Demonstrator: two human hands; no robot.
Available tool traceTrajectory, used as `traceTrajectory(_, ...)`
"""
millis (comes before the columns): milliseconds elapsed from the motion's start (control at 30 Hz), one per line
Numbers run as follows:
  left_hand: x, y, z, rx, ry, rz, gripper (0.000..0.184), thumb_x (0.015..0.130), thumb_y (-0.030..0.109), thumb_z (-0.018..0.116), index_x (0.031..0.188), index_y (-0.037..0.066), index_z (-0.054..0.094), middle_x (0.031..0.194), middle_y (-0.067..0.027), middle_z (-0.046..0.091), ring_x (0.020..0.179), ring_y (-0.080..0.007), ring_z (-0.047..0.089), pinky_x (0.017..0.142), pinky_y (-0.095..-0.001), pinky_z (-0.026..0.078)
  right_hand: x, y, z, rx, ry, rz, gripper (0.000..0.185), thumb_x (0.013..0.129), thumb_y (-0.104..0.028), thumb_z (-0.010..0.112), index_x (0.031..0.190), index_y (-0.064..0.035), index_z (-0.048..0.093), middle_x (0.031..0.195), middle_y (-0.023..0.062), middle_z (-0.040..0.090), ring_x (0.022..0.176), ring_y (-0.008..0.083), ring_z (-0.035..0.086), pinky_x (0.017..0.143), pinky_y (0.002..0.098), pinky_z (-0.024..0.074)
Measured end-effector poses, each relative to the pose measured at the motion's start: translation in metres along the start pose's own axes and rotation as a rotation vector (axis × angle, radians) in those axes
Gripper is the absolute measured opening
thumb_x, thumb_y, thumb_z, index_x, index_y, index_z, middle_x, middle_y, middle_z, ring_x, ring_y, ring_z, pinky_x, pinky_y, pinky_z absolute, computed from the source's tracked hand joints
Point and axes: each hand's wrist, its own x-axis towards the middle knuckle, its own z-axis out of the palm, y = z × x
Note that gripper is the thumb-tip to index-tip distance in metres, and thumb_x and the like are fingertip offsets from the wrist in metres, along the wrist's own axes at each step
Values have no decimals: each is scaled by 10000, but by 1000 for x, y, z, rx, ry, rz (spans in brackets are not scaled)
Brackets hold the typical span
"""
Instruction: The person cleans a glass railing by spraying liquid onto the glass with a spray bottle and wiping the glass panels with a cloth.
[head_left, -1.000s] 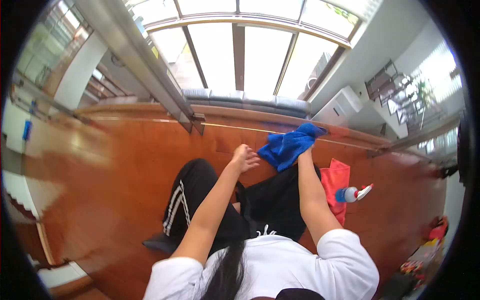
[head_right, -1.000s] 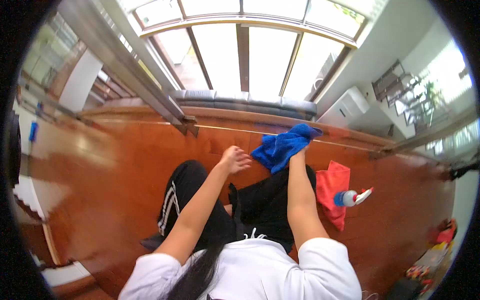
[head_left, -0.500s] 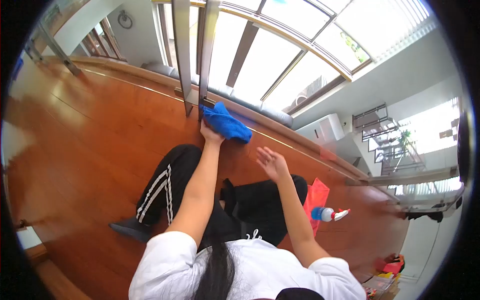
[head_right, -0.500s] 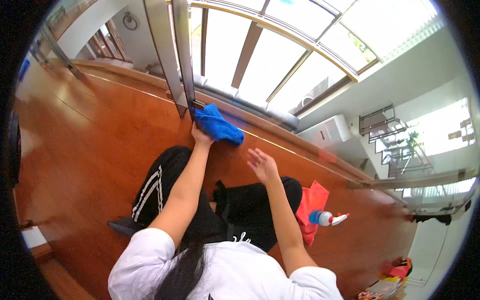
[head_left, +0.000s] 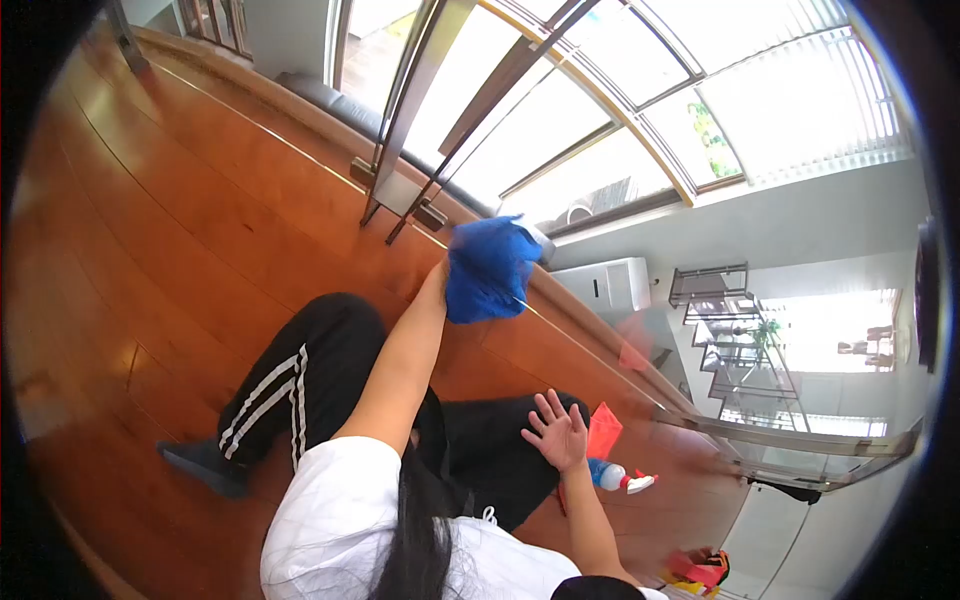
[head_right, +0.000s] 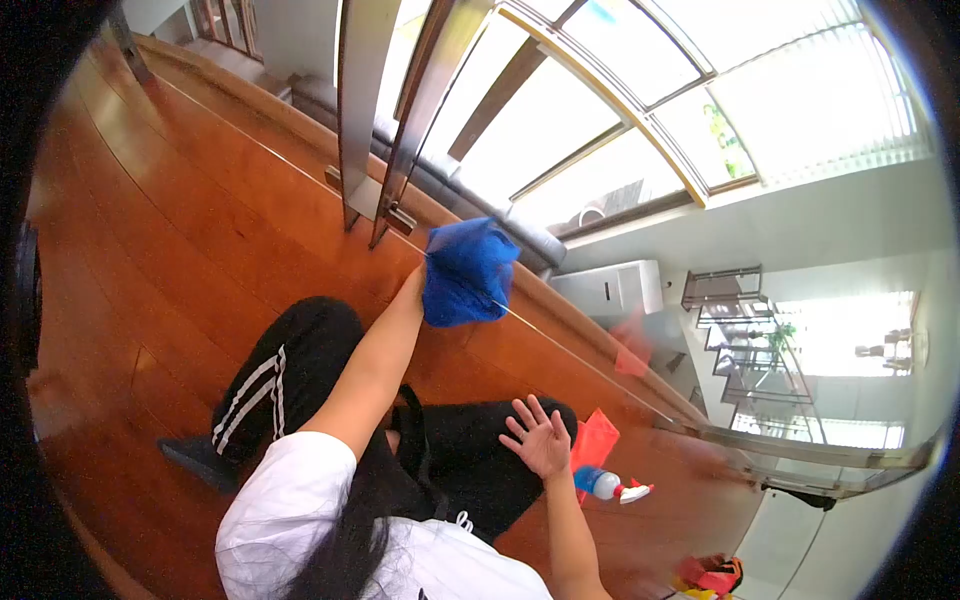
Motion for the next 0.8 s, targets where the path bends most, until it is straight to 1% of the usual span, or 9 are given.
traceTrajectory(167, 18, -122, 30, -186, 156, -158, 502, 893, 501, 412, 1047, 60, 597, 1010, -117, 630, 867, -267, 618, 821, -428, 509, 0, -6, -3, 7, 2, 42, 569, 953, -470, 319, 1388, -104, 334, 1437, 156, 324, 1261, 371, 386, 1033, 599, 258)
traceTrajectory(300, -2, -135, 46, -367, 767, 570, 377, 897, 375, 364, 845, 103, 620, 813, -47, 635, 737, -197, 615, 709, -364, 509, -8, 0, -7, 18, -59, 8, 585, 953, -484, 299, 1396, -102, 318, 1445, 169, 304, 1276, 373, 364, 1046, 599, 233)
traceTrajectory(333, -12, -117, 29, -195, 901, 842, 376, 915, 364, 363, 858, 86, 610, 849, -46, 611, 762, -181, 589, 711, -347, 484, -10, 2, -8, 49, -87, 2, 585, 955, -484, 297, 1400, -104, 313, 1447, 173, 297, 1282, 376, 356, 1050, 602, 219)
traceTrajectory(400, -47, -46, 138, 39, 1185, 1235, 345, 927, 303, 423, 1045, -10, 510, 969, -109, 542, 873, -198, 518, 793, -362, 433, -9, 3, -8, 53, -112, -6, 586, 954, -484, 297, 1401, -106, 310, 1447, 175, 297, 1285, 377, 352, 1052, 604, 214)
traceTrajectory(500, -10, -22, 149, 785, 1391, 1402, 359, 935, 245, 440, 1110, -68, 428, 1089, -227, 474, 1030, -329, 455, 895, -438, 370, -9, 7, -10, 71, -165, -6, 583, 953, -483, 306, 1405, -115, 306, 1450, 180, 287, 1295, 380, 336, 1053, 609, 204)
traceTrajectory(567, 25, -50, 123, 731, 1550, 1458, 370, 936, 238, 438, 1124, -82, 419, 1142, -274, 463, 1081, -402, 442, 941, -453, 335, -3, 3, -6, 52, -168, 9, 577, 951, -475, 324, 1407, -122, 305, 1454, 185, 273, 1300, 384, 323, 1052, 611, 205)
traceTrajectory(700, 45, -143, 85, 452, 1406, 803, 430, 932, 295, 437, 1149, -76, 459, 1157, -289, 522, 1080, -418, 493, 966, -431, 347, -3, 2, -8, 57, -179, 25, 568, 948, -465, 343, 1404, -128, 309, 1461, 186, 255, 1299, 393, 316, 1043, 615, 223)
traceTrajectory(767, 60, -203, 37, 843, 1051, 344, 451, 925, 332, 446, 1134, -65, 485, 1117, -278, 556, 1035, -382, 542, 928, -418, 387, -10, 6, -3, 24, -163, 2, 549, 952, -446, 344, 1391, -116, 332, 1444, 192, 289, 1289, 379, 341, 1044, 601, 240)
traceTrajectory(800, 64, -215, 31, 847, 1039, 338, 451, 925, 332, 446, 1134, -65, 485, 1117, -278, 556, 1035, -382, 542, 928, -418, 387, -15, 6, -6, -30, -124, -26, 535, 956, -429, 342, 1382, -105, 345, 1431, 194, 315, 1282, 368, 356, 1048, 589, 244)
